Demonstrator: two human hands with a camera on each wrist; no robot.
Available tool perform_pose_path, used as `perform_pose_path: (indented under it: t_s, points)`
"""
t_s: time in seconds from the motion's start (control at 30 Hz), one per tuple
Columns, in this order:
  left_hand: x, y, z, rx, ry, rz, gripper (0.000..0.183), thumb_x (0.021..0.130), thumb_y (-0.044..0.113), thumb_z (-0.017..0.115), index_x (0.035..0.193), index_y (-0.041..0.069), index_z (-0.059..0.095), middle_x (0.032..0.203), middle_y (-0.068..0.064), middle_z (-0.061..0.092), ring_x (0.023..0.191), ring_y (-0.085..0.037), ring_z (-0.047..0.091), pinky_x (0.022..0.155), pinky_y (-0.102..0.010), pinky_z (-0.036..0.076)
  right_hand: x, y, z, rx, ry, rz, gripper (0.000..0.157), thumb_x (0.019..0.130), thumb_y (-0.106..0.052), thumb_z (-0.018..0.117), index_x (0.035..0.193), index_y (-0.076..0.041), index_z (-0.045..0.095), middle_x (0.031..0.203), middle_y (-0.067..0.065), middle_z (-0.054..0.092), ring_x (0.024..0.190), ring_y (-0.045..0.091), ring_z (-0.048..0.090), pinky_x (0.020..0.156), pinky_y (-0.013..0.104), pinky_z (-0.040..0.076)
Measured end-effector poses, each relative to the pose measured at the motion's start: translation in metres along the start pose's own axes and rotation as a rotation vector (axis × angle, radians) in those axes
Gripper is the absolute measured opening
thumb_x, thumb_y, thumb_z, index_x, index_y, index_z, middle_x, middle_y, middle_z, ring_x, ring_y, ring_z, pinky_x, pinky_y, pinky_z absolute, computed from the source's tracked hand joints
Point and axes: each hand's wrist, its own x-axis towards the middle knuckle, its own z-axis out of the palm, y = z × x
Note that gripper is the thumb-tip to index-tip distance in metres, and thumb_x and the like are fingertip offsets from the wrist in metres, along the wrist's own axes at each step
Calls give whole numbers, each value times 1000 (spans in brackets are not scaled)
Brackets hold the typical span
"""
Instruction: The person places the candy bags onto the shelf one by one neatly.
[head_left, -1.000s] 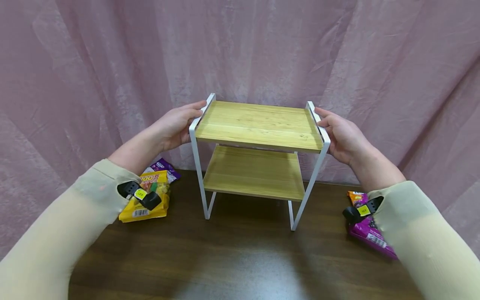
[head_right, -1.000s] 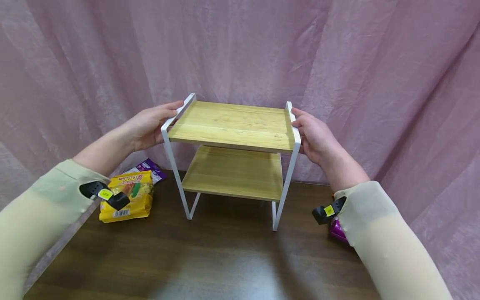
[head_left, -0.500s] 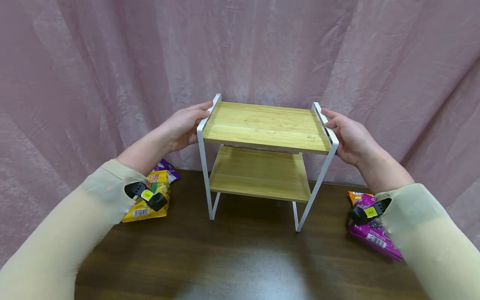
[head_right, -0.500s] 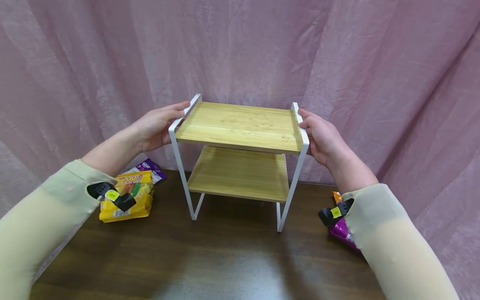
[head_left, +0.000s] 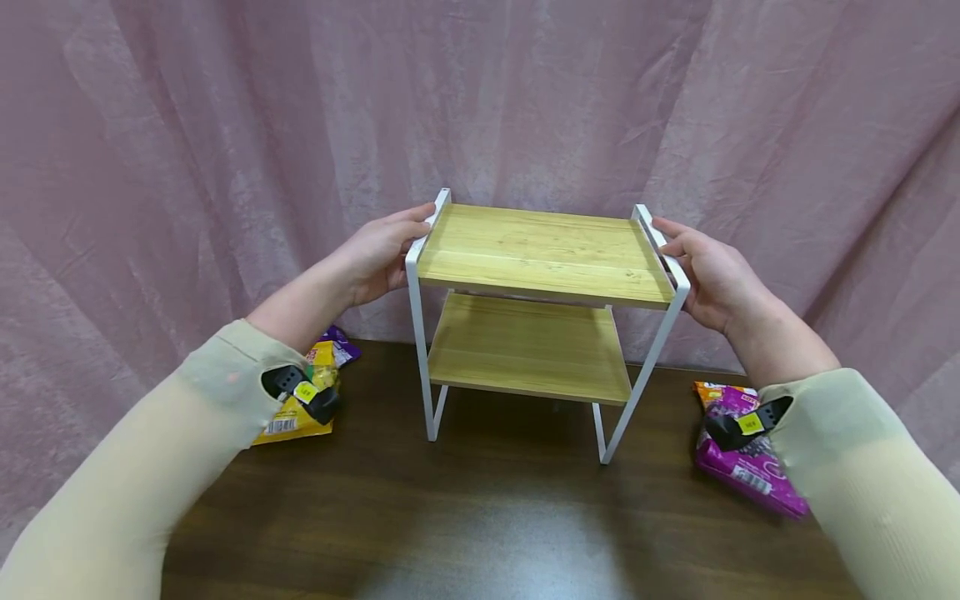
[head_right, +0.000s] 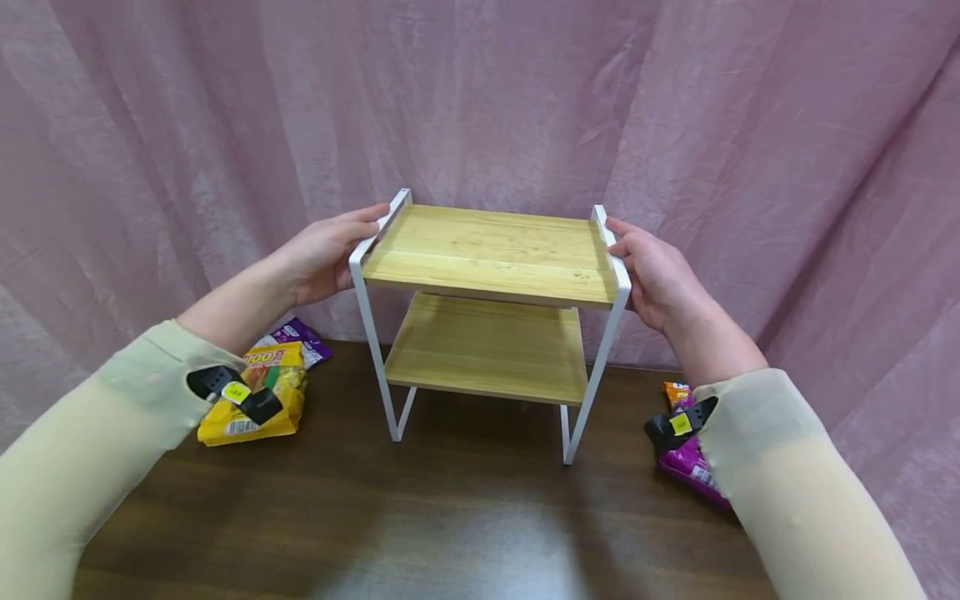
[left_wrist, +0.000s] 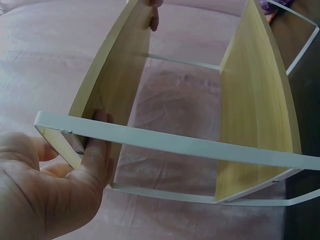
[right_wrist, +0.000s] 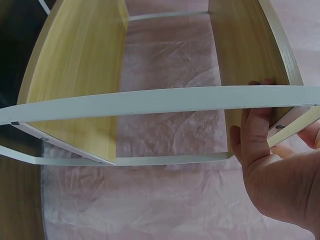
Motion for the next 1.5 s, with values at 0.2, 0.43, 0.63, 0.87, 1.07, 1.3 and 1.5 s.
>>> perform_pose_path:
  t_s: [0.2,0.43,0.63,0.87,1.07,1.3,1.5]
  points:
    - [2,1,4,6,3,-4,58,110,26,47,164,32,26,142,-11,55,82,-12,66,65,-22,57,-2,-1,-3,47,-5,-6,60,108,-14,36,165,-29,22,100,6,69,77,12,71,67,23,59]
    - [3,5,-2,16,28,-5,57,110,24,47,164,31,27,145,-9,53,84,-12,66,67,-22,57,4,-2,3,79,-28,-30,61,108,-12,36,166,-26,21,107,8,67,81,13,71,68,25,60]
    - [5,6,-6,18,32,-12,58,110,25,47,164,32,27,148,-8,51,86,-12,67,68,-22,57,9,-2,6,62,-20,-39,60,109,-12,34,166,-25,19,108,7,67,82,12,71,69,25,60]
    - [10,7,-10,9,31,-15,57,111,25,45,164,32,25,152,-8,48,86,-11,68,69,-22,57,14,-3,9,68,-17,-39,59,109,-12,35,165,-26,21,110,8,67,83,13,71,69,25,59]
    - [12,8,-12,10,21,-17,58,110,23,45,164,31,24,151,-10,49,84,-11,67,69,-22,57,17,-4,8,81,-47,-40,60,109,-12,34,166,-26,19,107,8,68,82,13,70,67,27,59]
    - [14,5,-14,24,18,-16,56,111,27,44,164,34,25,151,-9,49,88,-12,68,70,-22,57,19,-3,7,102,-51,-27,61,109,-11,34,166,-28,19,110,8,66,83,14,71,66,27,60]
    - [13,3,-14,14,6,-9,56,112,29,43,164,34,24,153,-9,47,88,-12,68,71,-23,58,19,-2,5,105,-46,-27,60,109,-11,35,165,-29,21,112,9,66,83,14,71,67,27,59]
